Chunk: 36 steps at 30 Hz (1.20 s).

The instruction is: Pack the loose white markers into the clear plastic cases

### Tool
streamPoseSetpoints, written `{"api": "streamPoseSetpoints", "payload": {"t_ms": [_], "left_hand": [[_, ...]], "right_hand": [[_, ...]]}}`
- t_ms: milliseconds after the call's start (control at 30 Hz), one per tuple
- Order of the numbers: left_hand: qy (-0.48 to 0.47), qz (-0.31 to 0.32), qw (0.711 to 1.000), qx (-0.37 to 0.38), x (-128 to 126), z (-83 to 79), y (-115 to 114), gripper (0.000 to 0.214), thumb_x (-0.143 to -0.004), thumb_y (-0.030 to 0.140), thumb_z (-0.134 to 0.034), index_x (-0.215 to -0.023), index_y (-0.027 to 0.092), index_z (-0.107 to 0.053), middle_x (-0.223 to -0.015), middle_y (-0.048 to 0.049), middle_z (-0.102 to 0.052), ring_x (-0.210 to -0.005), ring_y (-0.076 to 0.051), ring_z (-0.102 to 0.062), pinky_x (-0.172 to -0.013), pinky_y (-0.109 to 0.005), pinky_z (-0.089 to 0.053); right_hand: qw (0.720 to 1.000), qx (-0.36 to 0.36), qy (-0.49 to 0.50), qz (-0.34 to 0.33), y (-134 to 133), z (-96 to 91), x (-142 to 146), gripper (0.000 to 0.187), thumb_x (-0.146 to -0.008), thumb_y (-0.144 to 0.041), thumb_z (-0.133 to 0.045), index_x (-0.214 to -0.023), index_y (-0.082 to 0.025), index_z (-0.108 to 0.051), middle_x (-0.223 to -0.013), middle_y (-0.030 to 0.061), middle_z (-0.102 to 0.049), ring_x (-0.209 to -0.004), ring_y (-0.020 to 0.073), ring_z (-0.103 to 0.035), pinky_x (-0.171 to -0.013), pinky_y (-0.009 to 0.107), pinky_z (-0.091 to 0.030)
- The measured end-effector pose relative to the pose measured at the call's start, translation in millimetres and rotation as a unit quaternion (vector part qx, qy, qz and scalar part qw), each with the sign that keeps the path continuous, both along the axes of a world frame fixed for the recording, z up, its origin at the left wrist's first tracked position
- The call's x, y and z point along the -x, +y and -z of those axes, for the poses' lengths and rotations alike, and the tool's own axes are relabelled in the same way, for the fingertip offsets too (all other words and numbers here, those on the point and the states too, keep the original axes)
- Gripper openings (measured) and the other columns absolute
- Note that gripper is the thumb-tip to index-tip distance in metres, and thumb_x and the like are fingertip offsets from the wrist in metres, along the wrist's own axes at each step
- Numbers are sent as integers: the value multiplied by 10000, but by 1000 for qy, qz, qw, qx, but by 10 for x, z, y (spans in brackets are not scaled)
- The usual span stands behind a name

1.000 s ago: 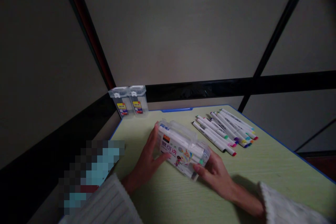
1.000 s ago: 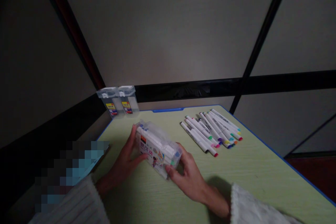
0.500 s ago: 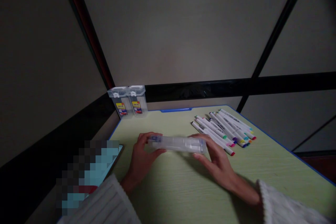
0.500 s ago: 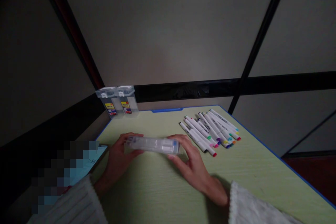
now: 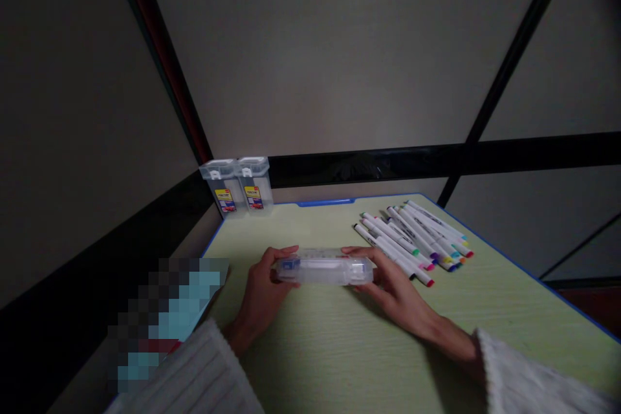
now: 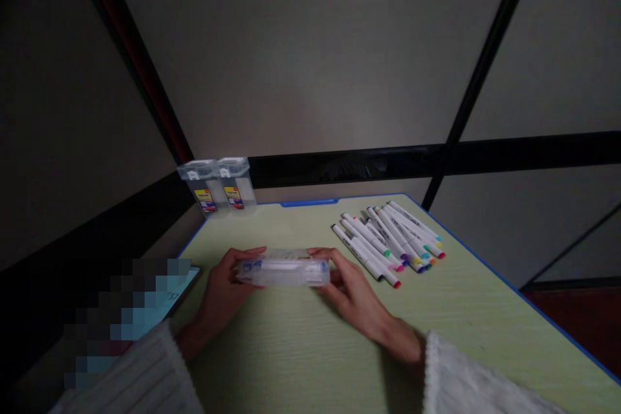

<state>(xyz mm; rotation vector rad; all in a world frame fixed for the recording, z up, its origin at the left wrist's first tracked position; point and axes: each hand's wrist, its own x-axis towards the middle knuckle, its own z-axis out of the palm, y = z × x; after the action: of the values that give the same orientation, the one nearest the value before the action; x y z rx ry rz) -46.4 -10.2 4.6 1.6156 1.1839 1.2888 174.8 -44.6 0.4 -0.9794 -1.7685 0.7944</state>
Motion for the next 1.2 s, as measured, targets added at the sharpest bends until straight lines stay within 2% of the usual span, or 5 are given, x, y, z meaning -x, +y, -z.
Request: {"api": "streamPoseSetpoints", "payload": {"t_ms": [267, 400, 533, 867, 1200], "left_hand": [[14, 52, 999, -1, 36, -18, -4, 464, -607, 114, -630, -1063, 185, -581, -1153, -65, -570, -1002, -212, -561, -758, -287, -513], [-39, 126, 991, -23, 66, 58, 50, 540, -628, 229, -696, -1143, 191, -539, -1303, -90, -446, -1165, -256, -438, -908, -334, -435], [-63, 166, 983, -42, 85, 125, 98, 512, -695, 329, -656, -1171, 200, -521, -1327, -104, -413, -1211, -262, -384, -967, -347, -377], [-48, 163, 984, -45, 48, 24, 34, 412, -765, 393, -561, -1128, 200, -566, -1265, -86, -490, -1202, -241, -402, -1000, -350, -337], [-48, 144, 987, -57, 30, 50, 31, 361, -773, 386, -549, -1064, 178, -603, -1211, -96, -536, -1173, -241, -433, -992, -359, -339]], "right_hand": [[995, -23, 88, -31, 113, 73, -25, 380, -778, -396, -561, -1116, -236, -497, -1227, 90, -467, -1177, 218, -403, -938, 382, -373], [993, -56, 96, -40, 139, 86, -43, 315, -798, -388, -540, -1091, -271, -534, -1232, 66, -462, -1203, 202, -367, -972, 401, -328], [993, -58, 102, -21, 144, 81, -47, 297, -797, -390, -540, -1071, -274, -554, -1196, 66, -496, -1202, 203, -368, -968, 412, -331], [989, 16, 148, 29, 158, 56, -49, 236, -810, -385, -517, -983, -254, -609, -1178, 65, -525, -1135, 209, -439, -843, 347, -435], [982, 30, 181, 36, 178, 96, -51, 194, -779, -375, -559, -913, -255, -631, -1101, 52, -560, -1102, 209, -452, -837, 334, -423]]}}
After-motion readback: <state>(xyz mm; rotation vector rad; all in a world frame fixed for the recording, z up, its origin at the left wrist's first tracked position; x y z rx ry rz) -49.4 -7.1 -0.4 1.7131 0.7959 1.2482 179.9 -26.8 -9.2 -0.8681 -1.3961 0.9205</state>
